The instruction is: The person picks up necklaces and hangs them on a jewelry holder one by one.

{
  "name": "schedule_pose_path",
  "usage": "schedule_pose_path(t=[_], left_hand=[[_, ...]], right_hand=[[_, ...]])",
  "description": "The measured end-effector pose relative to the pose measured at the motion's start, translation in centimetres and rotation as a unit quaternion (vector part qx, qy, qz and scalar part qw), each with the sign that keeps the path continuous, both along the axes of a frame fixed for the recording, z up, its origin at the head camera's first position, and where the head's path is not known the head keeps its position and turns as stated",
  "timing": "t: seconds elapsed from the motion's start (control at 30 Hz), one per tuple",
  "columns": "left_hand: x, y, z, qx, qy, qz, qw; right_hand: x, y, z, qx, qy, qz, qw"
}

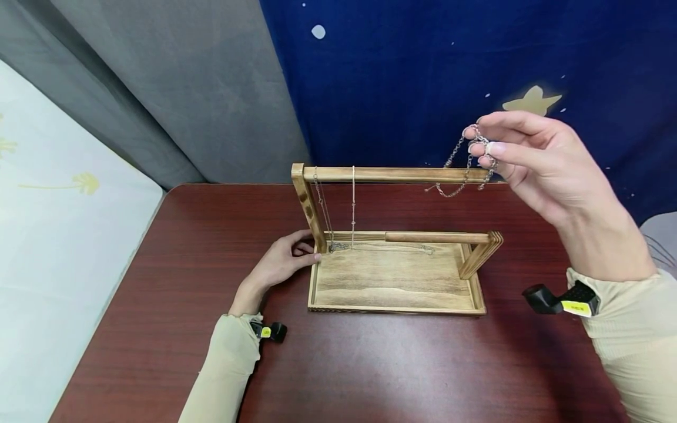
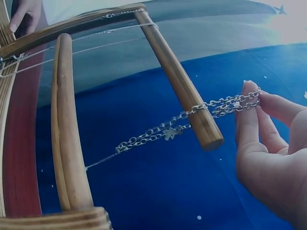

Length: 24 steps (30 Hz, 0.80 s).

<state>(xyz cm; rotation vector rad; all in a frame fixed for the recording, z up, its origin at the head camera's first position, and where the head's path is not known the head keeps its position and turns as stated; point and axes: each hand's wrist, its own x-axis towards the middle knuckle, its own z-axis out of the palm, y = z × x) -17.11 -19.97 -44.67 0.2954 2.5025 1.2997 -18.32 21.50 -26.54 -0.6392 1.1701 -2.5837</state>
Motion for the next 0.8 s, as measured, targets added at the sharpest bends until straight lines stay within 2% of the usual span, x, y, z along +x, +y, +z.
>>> schedule_pose_path(t=[0.2,0.8], left_hand=[[0.1,-0.1,0.1,-0.001,0.005,-0.003,1.0000],[0.2,-0.1,0.0,-0.002,0.009,-0.001,1.0000]], right_hand=[[0.0,-0.8,-0.1,0.004,0.003,0.011,1.000],[0.3,-2.8,0.4,0.065,0.033,0.020,0.997]])
